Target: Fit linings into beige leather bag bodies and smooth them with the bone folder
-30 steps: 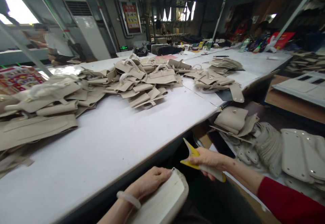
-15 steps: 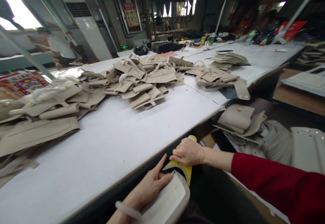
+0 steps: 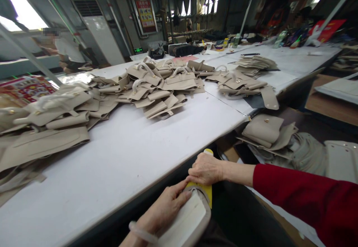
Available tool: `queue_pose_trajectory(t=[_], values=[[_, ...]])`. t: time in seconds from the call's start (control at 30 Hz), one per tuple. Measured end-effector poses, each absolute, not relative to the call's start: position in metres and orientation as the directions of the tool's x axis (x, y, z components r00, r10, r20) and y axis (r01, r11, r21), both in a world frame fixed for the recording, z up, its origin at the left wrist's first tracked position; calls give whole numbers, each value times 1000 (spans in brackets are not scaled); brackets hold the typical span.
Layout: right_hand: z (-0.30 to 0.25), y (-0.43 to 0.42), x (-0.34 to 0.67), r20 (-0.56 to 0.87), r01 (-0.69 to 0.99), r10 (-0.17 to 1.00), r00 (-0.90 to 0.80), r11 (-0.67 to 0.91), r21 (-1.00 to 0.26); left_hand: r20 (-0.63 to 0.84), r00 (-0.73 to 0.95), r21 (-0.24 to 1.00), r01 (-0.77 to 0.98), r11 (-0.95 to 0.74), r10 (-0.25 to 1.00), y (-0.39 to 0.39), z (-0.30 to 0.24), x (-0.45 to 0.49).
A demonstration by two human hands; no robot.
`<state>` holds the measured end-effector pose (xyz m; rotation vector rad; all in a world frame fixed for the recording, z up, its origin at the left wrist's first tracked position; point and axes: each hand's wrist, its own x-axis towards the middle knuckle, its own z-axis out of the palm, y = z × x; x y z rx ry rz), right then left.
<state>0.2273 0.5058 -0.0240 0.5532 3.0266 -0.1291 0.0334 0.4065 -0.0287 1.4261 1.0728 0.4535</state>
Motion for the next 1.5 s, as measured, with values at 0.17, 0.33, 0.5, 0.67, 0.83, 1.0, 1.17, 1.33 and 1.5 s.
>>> queue_pose_trajectory(t=[0.17,0.33,0.5,0.67,0.83,1.0,1.17,1.33,1.5], values=[[-25,501,229,-98,392,383,-918,916,-86,-336,477,905,404,136,812,407,-23,35],[-29,493,232,-111,448,438,-892,889,-92,-321,474,894,436,98,820,405,-24,37],[-31,486,234,-137,490,476,-869,866,-98,-318,470,874,482,63,824,405,-28,38],[-31,478,236,-135,560,545,-827,818,-128,-315,464,838,545,13,828,403,-33,40],[-32,459,236,-135,626,611,-780,761,-169,-336,426,777,629,-9,840,397,-36,41],[-31,434,233,-131,692,680,-721,704,-157,-342,458,807,590,7,821,394,-30,40],[-29,418,240,-121,747,738,-664,650,-138,-356,521,882,462,94,776,400,-23,38],[-45,398,261,-124,820,816,-565,539,-193,-432,472,853,491,178,769,408,-35,36],[-60,384,268,-99,869,888,-449,409,-279,-466,418,829,515,220,780,412,-45,41]])
